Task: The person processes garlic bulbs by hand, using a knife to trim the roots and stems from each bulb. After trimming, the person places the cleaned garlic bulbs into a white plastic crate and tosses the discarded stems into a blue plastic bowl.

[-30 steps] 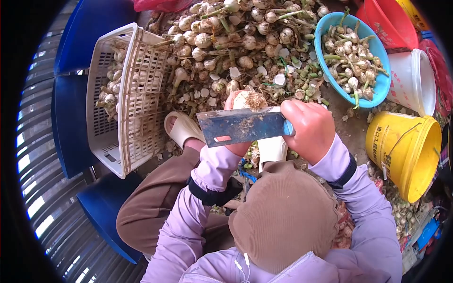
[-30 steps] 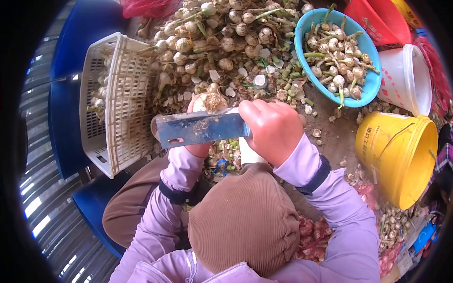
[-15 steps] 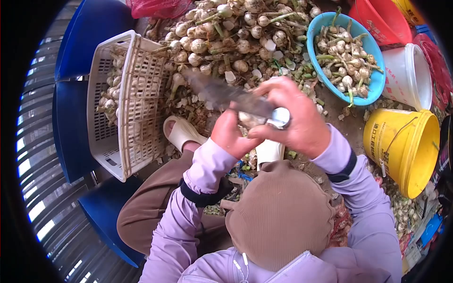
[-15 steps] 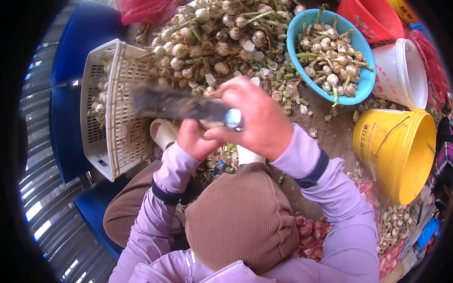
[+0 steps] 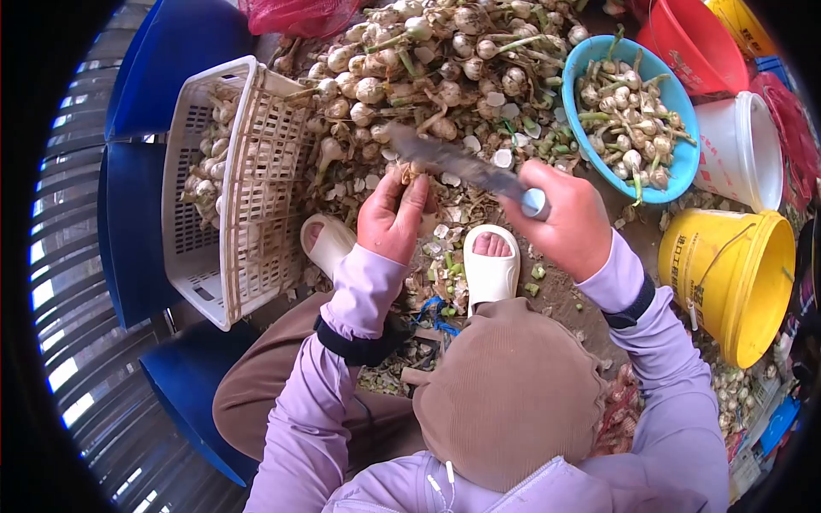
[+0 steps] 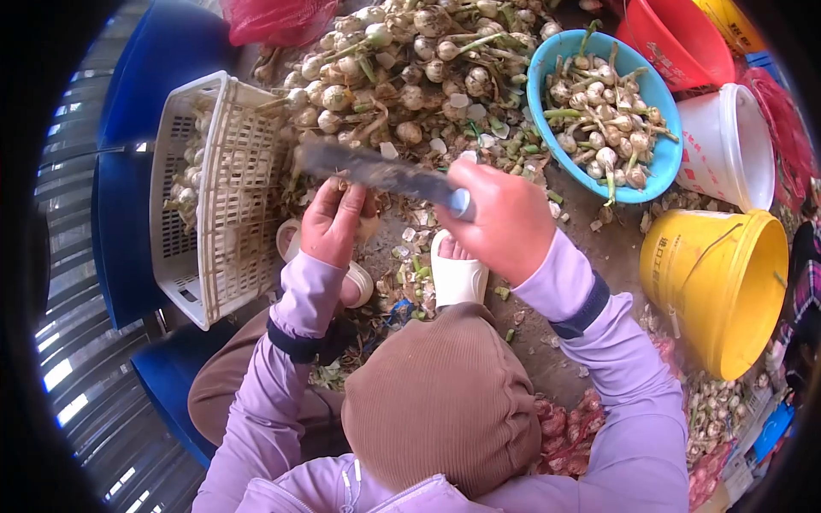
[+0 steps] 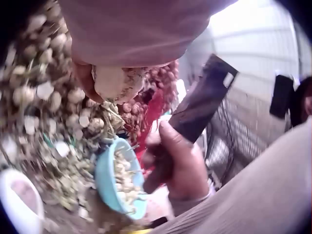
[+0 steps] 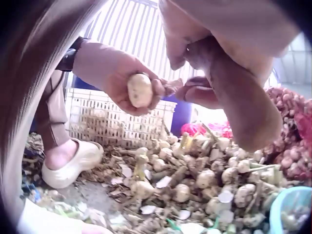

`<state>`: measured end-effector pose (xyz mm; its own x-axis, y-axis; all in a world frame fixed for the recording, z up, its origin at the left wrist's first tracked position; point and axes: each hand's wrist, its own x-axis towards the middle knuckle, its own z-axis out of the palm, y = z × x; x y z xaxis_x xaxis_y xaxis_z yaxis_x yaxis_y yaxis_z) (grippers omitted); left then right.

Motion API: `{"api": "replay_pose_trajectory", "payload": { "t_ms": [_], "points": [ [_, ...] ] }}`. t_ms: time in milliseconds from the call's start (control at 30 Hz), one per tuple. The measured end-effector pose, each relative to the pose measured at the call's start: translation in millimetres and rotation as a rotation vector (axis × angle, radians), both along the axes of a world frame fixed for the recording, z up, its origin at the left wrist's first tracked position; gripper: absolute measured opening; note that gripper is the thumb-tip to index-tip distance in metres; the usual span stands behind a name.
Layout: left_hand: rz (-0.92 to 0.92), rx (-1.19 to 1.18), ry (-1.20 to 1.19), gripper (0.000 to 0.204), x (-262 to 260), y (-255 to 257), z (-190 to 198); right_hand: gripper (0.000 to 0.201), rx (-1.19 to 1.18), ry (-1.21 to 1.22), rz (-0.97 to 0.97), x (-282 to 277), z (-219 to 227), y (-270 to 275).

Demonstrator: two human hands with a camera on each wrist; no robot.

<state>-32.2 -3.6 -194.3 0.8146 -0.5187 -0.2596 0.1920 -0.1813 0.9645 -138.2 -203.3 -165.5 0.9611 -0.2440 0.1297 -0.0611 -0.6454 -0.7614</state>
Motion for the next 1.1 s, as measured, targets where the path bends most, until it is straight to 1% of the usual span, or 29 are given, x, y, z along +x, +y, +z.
{"api": "replay_pose_trajectory", "payload": {
  "t_ms": [33, 67, 100, 133, 200, 233, 267, 333, 367, 400, 433, 467, 500, 533, 567, 600, 633, 667, 700, 733, 767, 800, 833, 867, 933, 1000, 1067, 1100],
  "points": [
    [-0.003, -0.002, 0.001, 0.014, -1.2, 0.6, -2.6, 0.020, 0.010, 0.012, 0.035, 2.1, 3.5, 5.2],
    [-0.039, 0.038, -0.157, 0.013, -2.9, 0.8, -2.7, 0.019, 0.022, 0.025, 0.071, 5.3, 7.7, 10.8],
    [-0.073, 0.079, -0.315, 0.013, -4.3, 1.7, -2.5, 0.017, 0.087, 0.024, 0.066, 9.5, 12.3, 16.6],
    [-0.071, 0.081, -0.315, 0.013, -4.9, 2.2, -1.8, 0.017, 0.088, 0.024, 0.068, 13.4, 15.7, 20.4],
    [-0.138, 0.179, -0.585, 0.017, -3.9, -3.2, 11.6, 0.015, 0.093, -0.025, 0.014, 21.9, 19.9, 24.5],
    [-0.130, 0.204, -0.566, 0.021, -5.3, -4.2, 18.0, 0.016, 0.095, -0.028, 0.012, 22.9, 18.5, 24.3],
    [-0.128, 0.210, -0.567, 0.021, -4.5, -1.1, 18.2, 0.016, 0.100, -0.029, 0.015, 20.0, 10.1, 20.2],
    [-0.111, 0.186, -0.660, 0.024, -1.3, 4.2, 17.7, 0.016, 0.081, 0.190, 0.019, 5.0, -18.0, 1.5],
    [-0.100, 0.154, -0.790, 0.028, 2.8, 8.7, 20.8, 0.016, 0.111, 0.200, -0.057, -8.9, -28.9, -7.0],
    [-0.081, 0.156, -0.716, 0.027, 5.6, 12.4, 24.3, 0.017, 0.140, 0.209, -0.125, -14.2, -25.0, -7.9],
    [-0.043, 0.146, -0.529, 0.025, 9.1, 16.3, 19.8, 0.018, 0.148, 0.173, -0.149, -23.7, -18.3, -5.5],
    [-0.023, 0.138, -0.333, 0.024, 8.6, 18.7, 15.6, 0.018, 0.165, 0.197, -0.164, -30.3, -15.6, 2.5],
    [-0.001, 0.030, -0.292, 0.023, 8.3, 16.0, 14.7, 0.018, 0.174, 0.182, -0.138, -26.8, -13.6, 2.3],
    [-0.085, -0.071, -0.126, 0.023, 18.1, 24.2, 22.1, 0.018, 0.179, 0.162, -0.102, -21.1, -12.7, -0.7],
    [0.019, 0.020, -0.404, 0.023, 29.6, 29.6, 36.1, 0.020, 0.179, 0.092, -0.146, -18.8, -23.6, -2.1],
    [0.241, 0.174, -0.748, 0.023, 45.7, 45.1, 41.2, 0.020, 0.183, 0.159, -0.153, -19.6, -25.0, -9.7],
    [0.348, 0.117, -0.466, 0.025, 75.3, 70.8, 70.4, 0.020, 0.147, 0.136, -0.150, -20.7, -28.3, -17.7],
    [0.293, 0.371, -0.717, 0.030, 114.6, 107.5, 89.8, 0.020, 0.118, 0.120, -0.150, -22.3, -31.6, -20.6],
    [0.224, 0.539, -1.171, 0.045, 129.3, 113.2, 107.7, 0.021, 0.120, 0.137, -0.182, -21.6, -31.8, -18.9],
    [0.372, 0.925, -1.293, 0.060, 144.7, 141.3, 90.0, 0.021, 0.129, 0.131, -0.174, -17.8, -28.9, -13.0],
    [0.321, 0.874, -1.253, 0.065, 142.7, 129.3, 73.7, 0.021, 0.171, 0.143, -0.160, -11.9, -24.5, -5.0],
    [0.265, 0.821, -1.211, 0.070, 133.3, 104.6, 54.8, 0.021, 0.212, 0.158, -0.149, -6.6, -22.4, 2.0],
    [0.147, 0.848, -1.015, 0.066, 118.7, 79.4, 33.2, 0.020, 0.173, 0.073, -0.109, -3.4, -26.7, 6.9],
    [0.028, 0.861, -0.813, 0.062, 109.8, 62.7, 10.1, 0.020, 0.172, 0.077, -0.113, -4.0, -24.2, 6.6],
    [-0.003, 0.677, -0.496, 0.068, 127.6, 61.3, -66.0, 0.020, 0.153, 0.107, -0.082, -8.0, -14.9, 0.8],
    [0.080, 0.974, -0.496, 0.075, 153.3, 69.4, -114.6, 0.021, 0.123, 0.097, -0.113, -22.1, -13.3, -17.4],
    [0.100, 1.109, -0.500, 0.066, 185.6, 87.9, -156.3, 0.024, 0.085, 0.242, -0.218, -38.1, -7.7, -32.9],
    [0.099, 1.071, -0.442, 0.066, 190.8, 92.0, -164.3, 0.025, 0.073, 0.241, -0.257, -45.0, -12.2, -36.9]
  ]
}}
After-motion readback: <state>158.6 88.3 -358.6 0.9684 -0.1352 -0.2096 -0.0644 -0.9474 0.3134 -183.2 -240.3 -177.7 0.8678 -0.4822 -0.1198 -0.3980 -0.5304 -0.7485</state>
